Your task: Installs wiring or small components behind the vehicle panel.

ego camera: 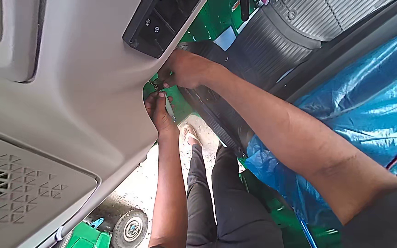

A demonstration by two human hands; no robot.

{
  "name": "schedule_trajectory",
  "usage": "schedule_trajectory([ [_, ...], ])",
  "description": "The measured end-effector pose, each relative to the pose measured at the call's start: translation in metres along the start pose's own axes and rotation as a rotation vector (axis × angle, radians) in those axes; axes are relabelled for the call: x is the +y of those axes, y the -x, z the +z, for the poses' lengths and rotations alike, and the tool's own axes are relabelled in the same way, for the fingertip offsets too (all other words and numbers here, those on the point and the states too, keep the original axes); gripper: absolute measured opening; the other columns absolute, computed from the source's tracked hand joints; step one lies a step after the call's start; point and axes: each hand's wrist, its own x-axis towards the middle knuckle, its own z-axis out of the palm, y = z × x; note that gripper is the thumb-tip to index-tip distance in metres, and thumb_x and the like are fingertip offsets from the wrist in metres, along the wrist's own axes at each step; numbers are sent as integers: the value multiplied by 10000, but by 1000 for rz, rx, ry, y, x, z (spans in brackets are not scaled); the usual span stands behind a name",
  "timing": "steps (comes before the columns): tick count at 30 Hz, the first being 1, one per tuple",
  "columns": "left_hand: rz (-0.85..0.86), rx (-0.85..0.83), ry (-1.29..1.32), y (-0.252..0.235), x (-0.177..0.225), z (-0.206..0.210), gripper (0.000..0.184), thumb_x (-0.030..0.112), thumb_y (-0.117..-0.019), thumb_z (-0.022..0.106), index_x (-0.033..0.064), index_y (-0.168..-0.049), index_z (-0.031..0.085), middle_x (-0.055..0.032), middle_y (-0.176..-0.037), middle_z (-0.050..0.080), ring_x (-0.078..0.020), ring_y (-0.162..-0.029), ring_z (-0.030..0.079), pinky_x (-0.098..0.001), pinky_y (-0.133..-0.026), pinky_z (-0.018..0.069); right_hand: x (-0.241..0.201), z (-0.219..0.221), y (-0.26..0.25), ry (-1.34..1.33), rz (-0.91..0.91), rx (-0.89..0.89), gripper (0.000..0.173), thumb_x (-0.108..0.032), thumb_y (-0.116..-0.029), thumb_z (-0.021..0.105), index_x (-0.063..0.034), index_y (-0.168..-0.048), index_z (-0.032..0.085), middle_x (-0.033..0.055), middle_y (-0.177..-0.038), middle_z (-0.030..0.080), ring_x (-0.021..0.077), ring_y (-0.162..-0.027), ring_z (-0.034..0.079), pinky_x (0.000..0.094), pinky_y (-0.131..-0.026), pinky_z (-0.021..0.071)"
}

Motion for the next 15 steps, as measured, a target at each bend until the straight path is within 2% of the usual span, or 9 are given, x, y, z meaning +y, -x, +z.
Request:
schedule_trajectory([
  [2, 110, 18, -83, 1, 0, 0, 282, 70, -988, 655, 52, -1255, 569, -91, -1027, 689, -194, -853, 694, -336, -676, 592, 1, 1, -1, 19, -25, 18, 177, -309, -987, 684, -150, -1037, 743, 13, -1041, 713, 158, -1036, 644, 390, -962, 487],
  [3, 162, 5, -132, 1, -1, -1, 293, 82, -992, 647, 35, -1272, 573, -84, -1042, 688, -180, -860, 685, -322, -683, 582, 1, 2, -1, 23, -33, 23, 178, -305, -989, 679, -146, -1037, 743, 15, -1038, 709, 161, -1035, 641, 389, -966, 483],
  [8, 302, -6, -215, -1, -4, 1, 261, 116, -1009, 635, -29, -1226, 621, -58, -1081, 698, -124, -897, 656, -290, -762, 554, 1, 1, 0, 43, -59, 53, 176, -291, -984, 680, -131, -1019, 744, 31, -1017, 708, 183, -1020, 641, 404, -973, 473],
  [11, 359, 51, -241, -5, -7, 4, 226, 95, -993, 668, -40, -1173, 652, -50, -1016, 709, -101, -860, 655, -266, -760, 547, -2, 1, 0, 28, -48, 46, 168, -292, -976, 693, -135, -1011, 741, 20, -1007, 706, 170, -1008, 641, 395, -962, 477],
  [13, 400, 29, -255, -10, -8, 5, 174, 73, -1005, 631, -32, -1144, 638, -45, -1022, 690, -106, -909, 651, -285, -819, 551, -3, 0, 1, 4, -31, 42, 162, -286, -970, 704, -134, -1010, 744, 15, -1003, 712, 159, -997, 646, 389, -950, 485],
  [15, 414, -1, -305, -12, -6, 7, 135, 85, -1036, 575, -6, -1131, 605, -24, -998, 660, -90, -897, 633, -274, -821, 539, -4, -1, 2, 1, -9, 36, 178, -296, -970, 706, -136, -1035, 744, 19, -1053, 714, 164, -1050, 638, 389, -990, 469],
])
